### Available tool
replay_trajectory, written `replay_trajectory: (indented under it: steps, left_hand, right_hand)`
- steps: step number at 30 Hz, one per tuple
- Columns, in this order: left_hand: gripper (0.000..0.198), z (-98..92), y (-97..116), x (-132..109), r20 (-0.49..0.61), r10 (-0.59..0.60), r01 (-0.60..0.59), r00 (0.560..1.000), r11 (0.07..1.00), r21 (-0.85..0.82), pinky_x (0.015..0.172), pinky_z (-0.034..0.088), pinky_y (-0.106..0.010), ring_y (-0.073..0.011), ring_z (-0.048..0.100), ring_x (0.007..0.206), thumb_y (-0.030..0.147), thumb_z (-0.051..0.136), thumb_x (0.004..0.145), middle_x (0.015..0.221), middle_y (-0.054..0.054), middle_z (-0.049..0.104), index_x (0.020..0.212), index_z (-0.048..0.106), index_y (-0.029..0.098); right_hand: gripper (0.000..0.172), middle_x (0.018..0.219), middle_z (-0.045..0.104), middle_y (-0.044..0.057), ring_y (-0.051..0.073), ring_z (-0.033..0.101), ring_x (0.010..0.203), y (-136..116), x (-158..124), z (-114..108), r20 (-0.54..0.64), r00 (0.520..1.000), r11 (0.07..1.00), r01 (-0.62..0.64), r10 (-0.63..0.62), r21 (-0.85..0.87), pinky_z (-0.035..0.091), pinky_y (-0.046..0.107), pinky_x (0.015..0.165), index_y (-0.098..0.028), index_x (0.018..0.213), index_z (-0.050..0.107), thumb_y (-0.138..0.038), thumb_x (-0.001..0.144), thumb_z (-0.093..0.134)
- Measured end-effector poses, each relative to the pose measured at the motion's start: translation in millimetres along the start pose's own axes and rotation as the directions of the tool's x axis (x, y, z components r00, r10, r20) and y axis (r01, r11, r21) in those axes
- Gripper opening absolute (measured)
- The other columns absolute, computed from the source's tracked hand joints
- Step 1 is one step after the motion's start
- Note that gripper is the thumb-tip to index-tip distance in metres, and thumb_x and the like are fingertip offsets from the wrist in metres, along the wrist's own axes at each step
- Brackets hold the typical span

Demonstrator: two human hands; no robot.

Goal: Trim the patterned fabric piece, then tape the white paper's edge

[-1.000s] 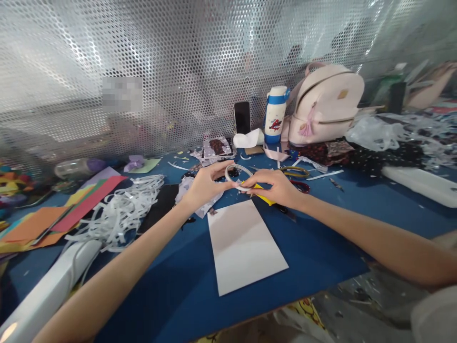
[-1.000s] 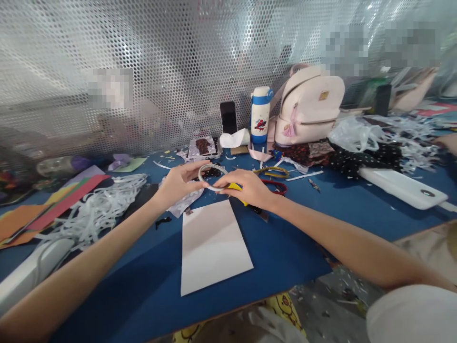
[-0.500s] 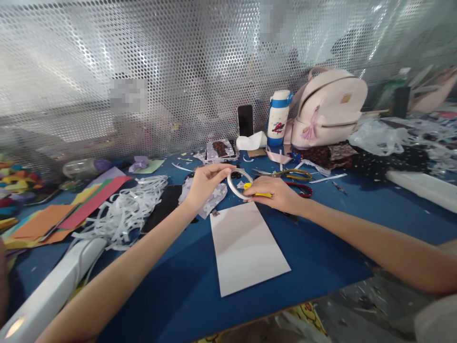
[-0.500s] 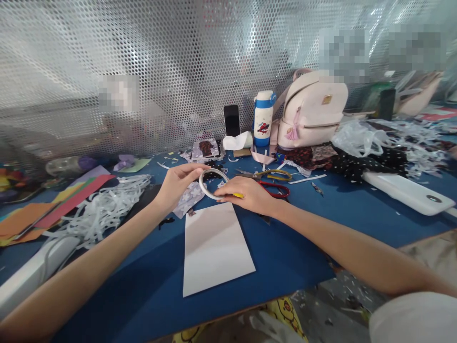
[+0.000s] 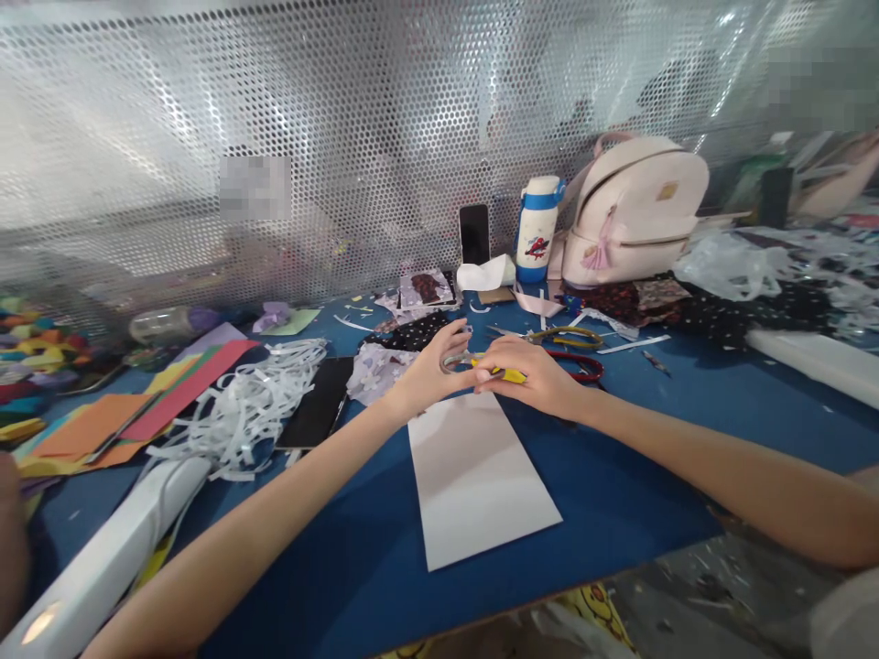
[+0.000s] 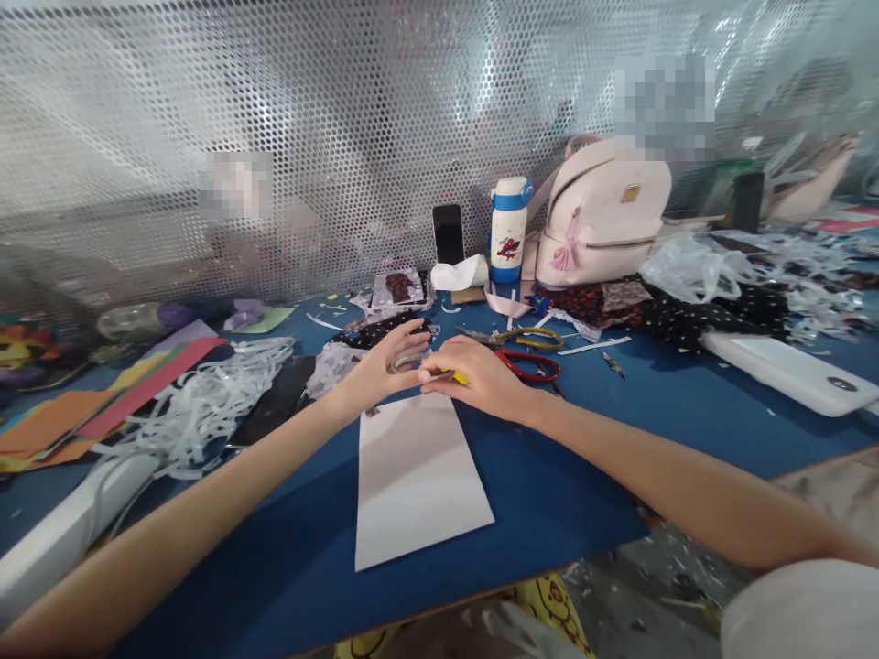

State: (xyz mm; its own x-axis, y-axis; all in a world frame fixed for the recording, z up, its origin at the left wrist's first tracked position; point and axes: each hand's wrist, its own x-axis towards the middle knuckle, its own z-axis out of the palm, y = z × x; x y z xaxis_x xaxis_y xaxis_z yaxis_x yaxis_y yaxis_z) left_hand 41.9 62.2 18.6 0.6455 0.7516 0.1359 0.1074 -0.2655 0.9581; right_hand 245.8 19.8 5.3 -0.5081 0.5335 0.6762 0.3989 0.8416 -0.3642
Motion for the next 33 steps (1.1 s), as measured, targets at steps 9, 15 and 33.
replay_trajectory:
  steps: [9, 15, 33]
  left_hand:
    - [0.103, -10.6, 5.2, -0.8, 0.095, -0.075, 0.083, 0.993, 0.992, -0.09, 0.1, 0.05, -0.053, -0.0355, 0.063, 0.118, 0.044, 0.087, 0.069, 0.139, -0.022, 0.055, 0.153, 0.032, 0.021]
    - [0.098, -28.7, 16.8, -1.8, 0.154, -0.054, 0.073, 0.987, 0.99, -0.12, 0.103, 0.048, -0.052, -0.0386, 0.054, 0.13, 0.049, 0.086, 0.069, 0.138, -0.02, 0.057, 0.15, 0.04, 0.022]
    - [0.105, 9.2, 6.3, -6.0, -0.077, -0.08, 0.056, 0.994, 0.96, -0.273, 0.116, 0.037, -0.05, -0.0342, 0.049, 0.137, 0.037, 0.088, 0.07, 0.139, -0.019, 0.057, 0.153, 0.028, 0.015]
  right_hand:
    - [0.036, 0.097, 0.071, 0.006, 0.02, 0.061, 0.093, -0.4, -2.5, -2.0, 0.11, 0.994, 0.995, 0.007, -0.018, 0.095, 0.041, 0.037, 0.089, -0.02, 0.103, 0.066, -0.048, 0.104, 0.042]
    - [0.034, 0.102, 0.068, 0.008, 0.023, 0.058, 0.1, 3.8, 0.3, -5.6, 0.045, 0.998, 0.997, 0.032, -0.036, 0.073, 0.043, 0.04, 0.091, -0.02, 0.103, 0.063, -0.05, 0.101, 0.047]
    - [0.027, 0.081, 0.064, 0.004, 0.019, 0.054, 0.082, 7.3, -4.3, -0.8, 0.032, 0.996, 0.979, 0.093, -0.089, -0.182, 0.04, 0.033, 0.077, -0.019, 0.086, 0.065, -0.038, 0.101, 0.053]
